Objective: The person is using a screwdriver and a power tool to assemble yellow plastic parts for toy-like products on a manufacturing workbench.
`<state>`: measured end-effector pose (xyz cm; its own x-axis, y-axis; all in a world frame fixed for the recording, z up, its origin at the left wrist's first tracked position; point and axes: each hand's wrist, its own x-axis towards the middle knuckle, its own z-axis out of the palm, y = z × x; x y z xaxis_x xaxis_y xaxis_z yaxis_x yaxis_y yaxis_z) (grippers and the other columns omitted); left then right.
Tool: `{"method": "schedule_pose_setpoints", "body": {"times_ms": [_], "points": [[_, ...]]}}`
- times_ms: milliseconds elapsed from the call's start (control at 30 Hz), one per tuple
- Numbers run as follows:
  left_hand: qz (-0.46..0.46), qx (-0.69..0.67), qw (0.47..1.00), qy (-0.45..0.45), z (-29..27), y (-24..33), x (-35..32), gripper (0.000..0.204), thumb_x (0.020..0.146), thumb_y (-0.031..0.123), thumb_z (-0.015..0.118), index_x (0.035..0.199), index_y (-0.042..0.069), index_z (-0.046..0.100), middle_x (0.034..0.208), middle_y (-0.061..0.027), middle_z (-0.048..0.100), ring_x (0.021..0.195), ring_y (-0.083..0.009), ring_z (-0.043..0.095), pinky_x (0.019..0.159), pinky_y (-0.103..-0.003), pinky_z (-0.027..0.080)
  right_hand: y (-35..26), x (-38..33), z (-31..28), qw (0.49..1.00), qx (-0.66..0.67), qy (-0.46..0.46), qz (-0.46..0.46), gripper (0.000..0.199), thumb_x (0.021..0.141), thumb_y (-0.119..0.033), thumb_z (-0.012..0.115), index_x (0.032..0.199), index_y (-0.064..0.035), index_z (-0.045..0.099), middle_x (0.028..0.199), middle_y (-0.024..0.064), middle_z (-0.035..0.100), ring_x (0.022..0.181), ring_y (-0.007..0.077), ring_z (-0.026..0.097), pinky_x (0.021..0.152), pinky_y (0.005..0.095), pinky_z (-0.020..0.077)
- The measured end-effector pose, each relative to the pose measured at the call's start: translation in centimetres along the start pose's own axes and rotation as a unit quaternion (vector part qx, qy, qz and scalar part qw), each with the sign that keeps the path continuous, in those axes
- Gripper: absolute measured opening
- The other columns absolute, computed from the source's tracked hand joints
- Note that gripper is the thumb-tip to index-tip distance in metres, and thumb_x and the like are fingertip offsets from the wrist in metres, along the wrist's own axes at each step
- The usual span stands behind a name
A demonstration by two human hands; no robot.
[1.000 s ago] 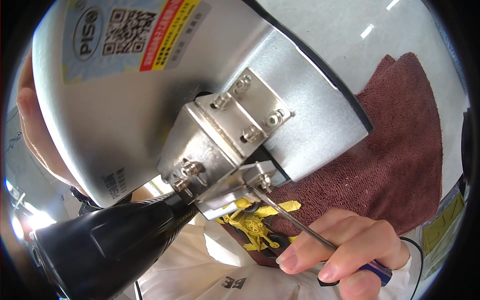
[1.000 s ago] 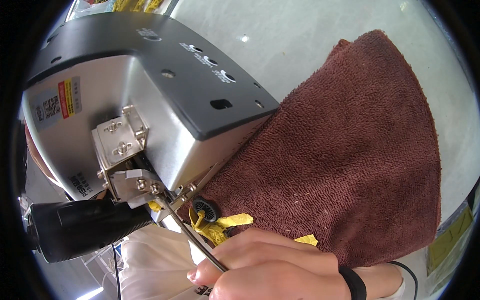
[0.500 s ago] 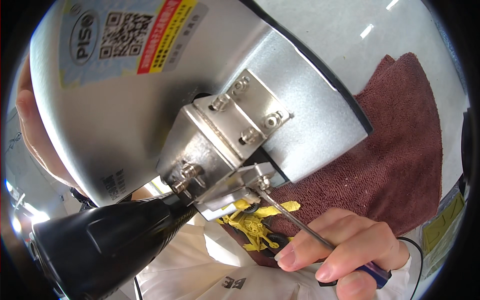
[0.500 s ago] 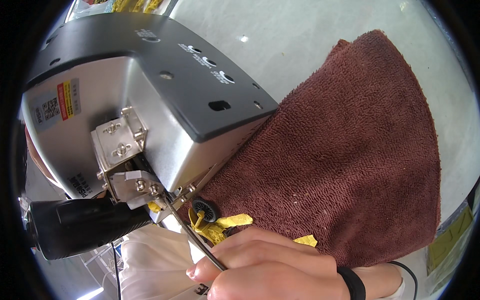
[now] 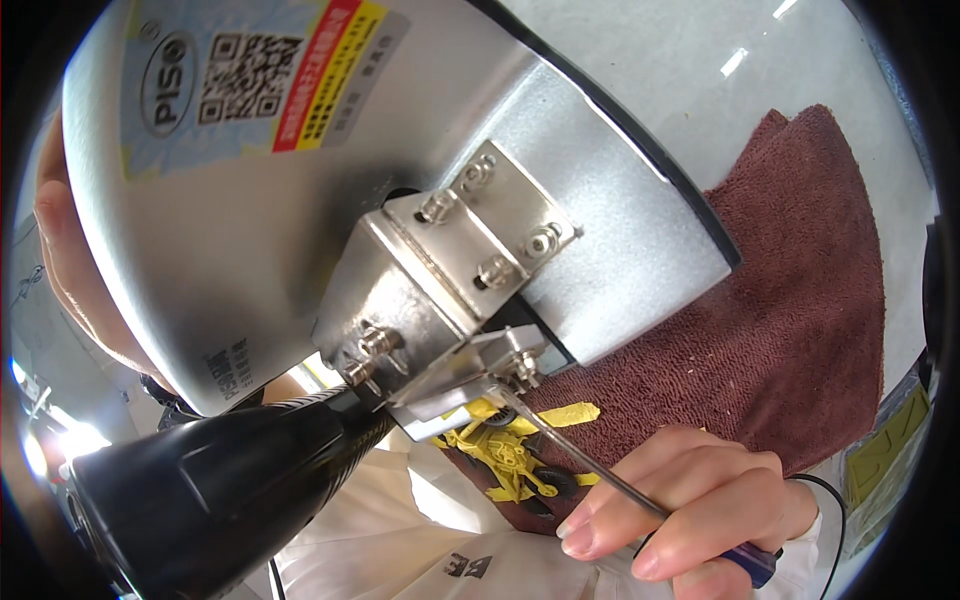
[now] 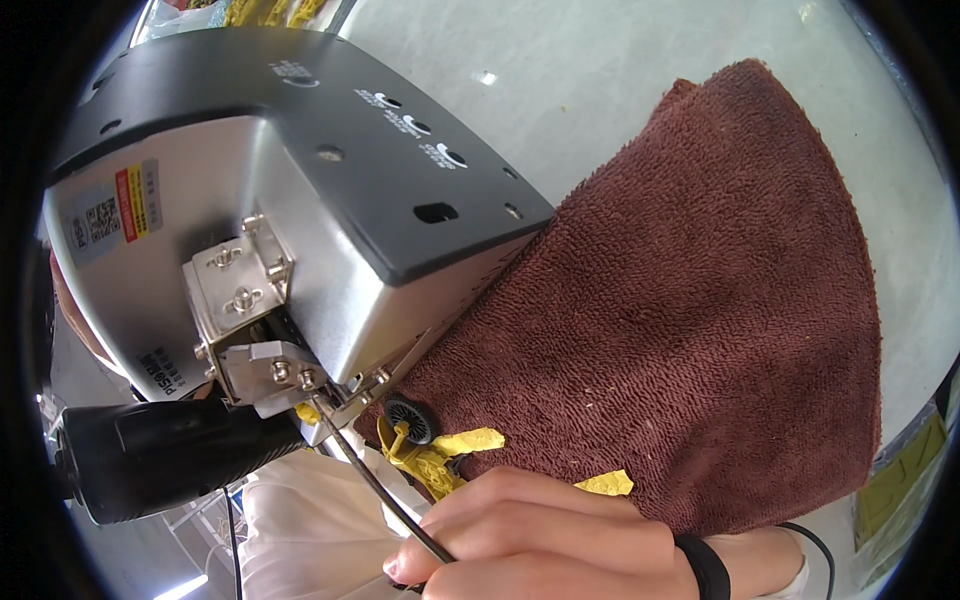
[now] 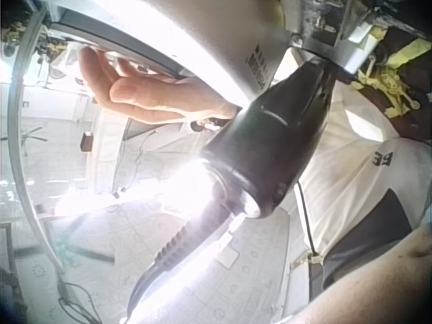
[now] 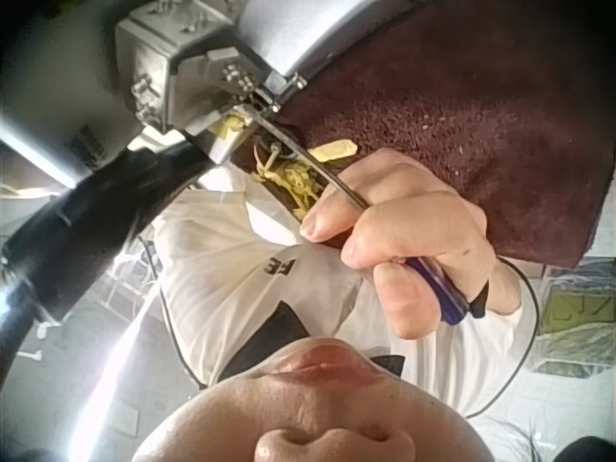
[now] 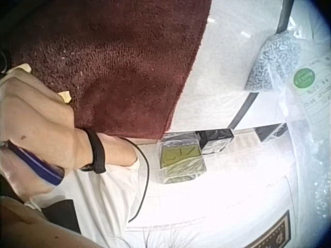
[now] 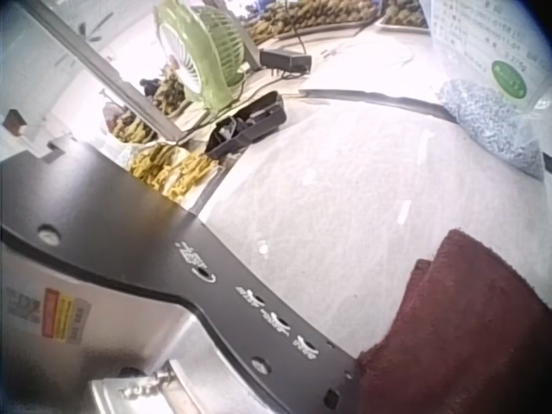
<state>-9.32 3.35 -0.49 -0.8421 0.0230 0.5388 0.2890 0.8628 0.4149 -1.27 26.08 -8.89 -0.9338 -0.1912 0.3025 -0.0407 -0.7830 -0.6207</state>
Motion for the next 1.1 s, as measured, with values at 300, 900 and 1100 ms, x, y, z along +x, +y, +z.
{"method": "schedule_pose_setpoints", "body": {"times_ms": [300,900,1100], "points": [[0.001,0.003,1.000,0.001,0.0,0.1,0.0,0.057,0.093,0.050,0.040,0.121,0.001,0.049,0.118,-0.0141,0.049,0.109,-0.0245,0.050,0.093,-0.041,0.038,0.2,-0.2,-0.8,0.999,-0.027,-0.033,-0.022,0.016,0.086,-0.012,0.053,0.089,0.0040,0.056,0.080,0.0213,0.063,0.069,0.0254,0.060,0.071,0.0383,0.0525],[0.010,0.017,1.000,0.006,-0.1,0.3,0.1,0.057,0.093,0.051,0.041,0.119,0.001,0.050,0.117,-0.0138,0.049,0.109,-0.0240,0.049,0.093,-0.041,0.037,0.8,-0.4,-0.2,0.971,-0.219,-0.037,-0.093,0.008,0.075,-0.003,0.054,0.082,-0.0006,0.057,0.076,0.0160,0.062,0.061,0.0212,0.059,0.061,0.0313,0.0515],[0.013,0.026,1.000,0.007,-0.1,0.4,-0.1,0.057,0.093,0.051,0.041,0.119,0.001,0.050,0.117,-0.0137,0.049,0.109,-0.0238,0.049,0.093,-0.041,0.037,-1.9,0.5,0.8,0.938,-0.332,-0.086,0.058,0.020,0.087,-0.019,0.059,0.073,-0.0051,0.058,0.077,0.0135,0.066,0.067,0.0255,0.066,0.059,0.0312,0.0547]]}}
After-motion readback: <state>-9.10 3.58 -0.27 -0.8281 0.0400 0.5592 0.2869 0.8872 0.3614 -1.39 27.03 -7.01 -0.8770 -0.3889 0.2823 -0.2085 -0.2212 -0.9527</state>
